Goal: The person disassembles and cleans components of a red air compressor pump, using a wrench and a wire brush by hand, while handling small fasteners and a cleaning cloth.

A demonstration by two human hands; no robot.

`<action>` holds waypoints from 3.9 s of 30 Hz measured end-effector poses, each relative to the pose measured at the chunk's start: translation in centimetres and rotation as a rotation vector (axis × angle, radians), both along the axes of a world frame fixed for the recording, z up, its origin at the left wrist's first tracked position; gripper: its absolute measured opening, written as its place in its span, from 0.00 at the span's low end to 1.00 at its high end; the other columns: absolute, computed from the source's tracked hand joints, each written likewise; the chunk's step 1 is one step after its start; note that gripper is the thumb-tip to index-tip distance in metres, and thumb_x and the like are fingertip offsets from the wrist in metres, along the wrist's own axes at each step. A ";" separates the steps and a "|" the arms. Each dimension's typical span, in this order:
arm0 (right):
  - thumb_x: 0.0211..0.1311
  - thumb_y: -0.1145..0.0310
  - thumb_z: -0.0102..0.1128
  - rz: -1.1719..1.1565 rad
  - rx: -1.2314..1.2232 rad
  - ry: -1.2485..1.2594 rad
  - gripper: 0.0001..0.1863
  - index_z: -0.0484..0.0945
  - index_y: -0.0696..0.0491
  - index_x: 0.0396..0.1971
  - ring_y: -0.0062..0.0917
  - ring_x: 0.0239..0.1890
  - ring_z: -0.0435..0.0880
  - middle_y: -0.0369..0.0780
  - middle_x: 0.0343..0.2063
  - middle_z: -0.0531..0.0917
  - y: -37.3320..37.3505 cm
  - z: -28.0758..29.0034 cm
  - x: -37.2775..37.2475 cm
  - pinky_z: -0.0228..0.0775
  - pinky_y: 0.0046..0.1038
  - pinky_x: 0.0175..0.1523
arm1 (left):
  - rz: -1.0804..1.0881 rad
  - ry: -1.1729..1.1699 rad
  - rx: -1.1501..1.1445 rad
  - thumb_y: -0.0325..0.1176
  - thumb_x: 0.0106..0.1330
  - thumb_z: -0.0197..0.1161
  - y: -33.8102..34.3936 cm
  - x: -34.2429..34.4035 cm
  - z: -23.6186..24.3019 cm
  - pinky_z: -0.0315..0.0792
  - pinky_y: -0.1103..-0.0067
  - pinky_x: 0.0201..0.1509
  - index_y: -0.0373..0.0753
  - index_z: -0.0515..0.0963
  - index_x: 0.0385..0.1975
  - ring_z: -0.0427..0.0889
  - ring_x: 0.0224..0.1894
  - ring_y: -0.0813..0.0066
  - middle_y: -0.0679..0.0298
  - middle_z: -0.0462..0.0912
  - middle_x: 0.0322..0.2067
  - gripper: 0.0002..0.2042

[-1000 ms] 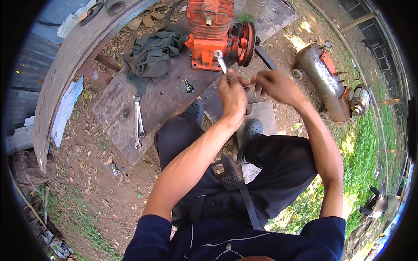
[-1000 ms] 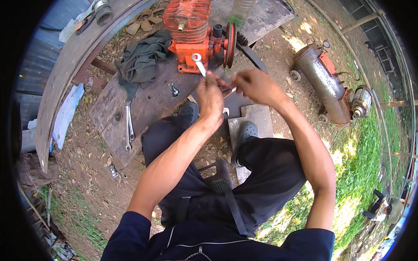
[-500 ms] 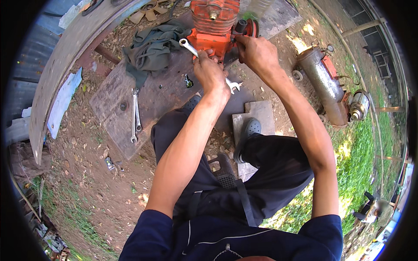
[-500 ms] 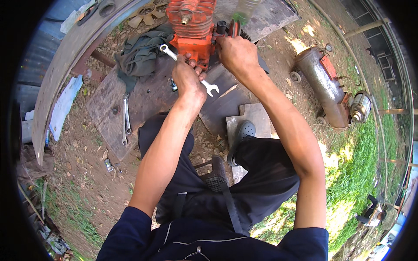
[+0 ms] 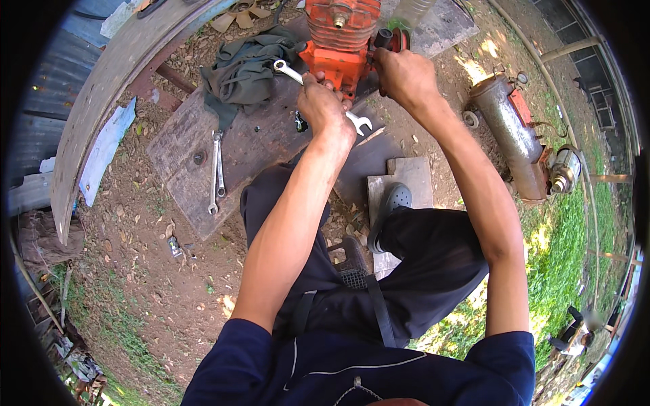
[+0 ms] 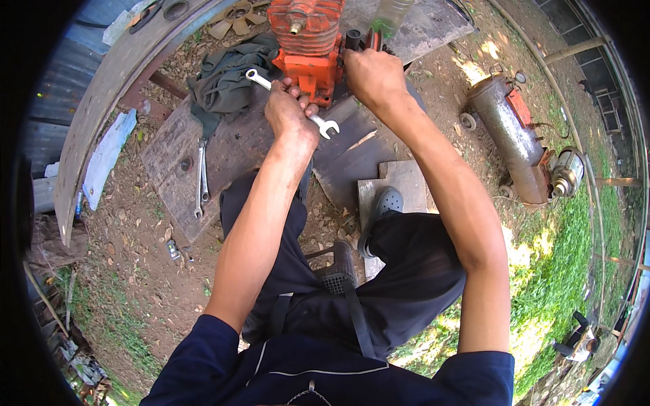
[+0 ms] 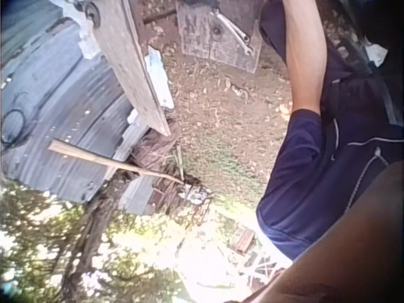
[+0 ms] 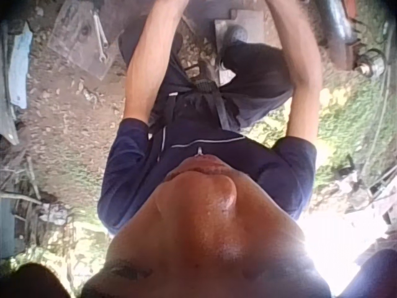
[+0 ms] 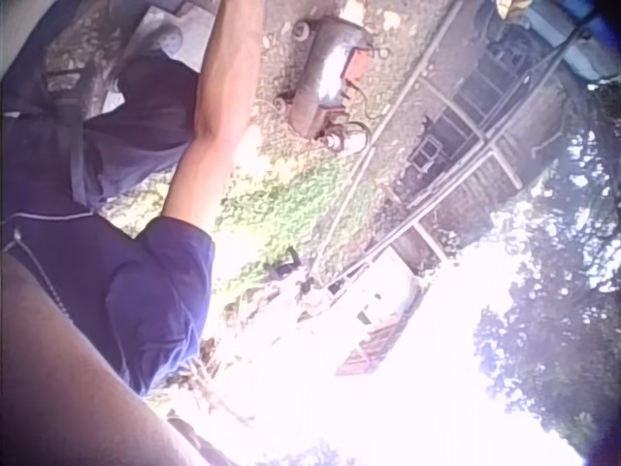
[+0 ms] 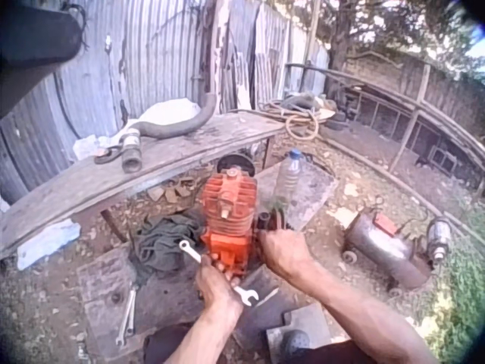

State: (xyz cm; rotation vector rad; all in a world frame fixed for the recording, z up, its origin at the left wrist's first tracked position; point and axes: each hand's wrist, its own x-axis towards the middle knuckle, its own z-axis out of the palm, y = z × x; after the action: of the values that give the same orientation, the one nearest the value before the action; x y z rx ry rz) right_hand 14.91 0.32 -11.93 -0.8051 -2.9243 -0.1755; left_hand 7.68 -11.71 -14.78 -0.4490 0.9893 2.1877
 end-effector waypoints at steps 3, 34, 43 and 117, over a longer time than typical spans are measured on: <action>0.57 0.69 0.54 0.003 0.063 -0.005 0.10 0.76 0.52 0.40 0.42 0.27 0.85 0.47 0.22 0.83 -0.5 -0.7 0.2 0.77 0.42 0.29 | -0.001 -0.008 -0.023 0.39 0.74 0.41 0.3 0.1 0.1 0.52 0.83 0.19 0.45 0.65 0.32 0.55 0.17 0.84 0.74 0.61 0.20 0.10; 0.57 0.66 0.55 0.010 0.003 -0.025 0.10 0.82 0.54 0.30 0.43 0.31 0.86 0.49 0.25 0.84 0.4 0.6 0.0 0.78 0.42 0.36 | -0.019 0.015 0.013 0.41 0.74 0.42 0.2 -0.4 0.2 0.51 0.82 0.18 0.44 0.66 0.33 0.54 0.17 0.83 0.73 0.61 0.21 0.10; 0.57 0.70 0.52 0.042 0.086 0.000 0.08 0.80 0.55 0.28 0.42 0.30 0.86 0.49 0.23 0.84 -0.4 0.3 -0.2 0.78 0.42 0.33 | -0.001 0.024 0.001 0.42 0.74 0.42 0.1 -0.6 0.1 0.51 0.82 0.18 0.44 0.66 0.34 0.54 0.17 0.84 0.73 0.61 0.21 0.11; 0.64 0.47 0.60 -0.279 -1.464 0.750 0.22 0.80 0.55 0.33 0.17 0.19 0.73 0.33 0.20 0.77 4.6 1.8 -3.0 0.63 0.22 0.24 | -0.590 1.513 -1.187 0.66 0.54 0.53 2.5 -15.9 11.0 0.76 0.64 0.47 0.31 0.84 0.32 0.84 0.41 0.45 0.41 0.84 0.34 0.36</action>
State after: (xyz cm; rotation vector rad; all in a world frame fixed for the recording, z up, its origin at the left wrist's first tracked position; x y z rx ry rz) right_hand 11.90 4.90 -10.09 -0.9898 -1.7934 1.8913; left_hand -8.17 -9.23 -3.78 1.1039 2.6674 0.8638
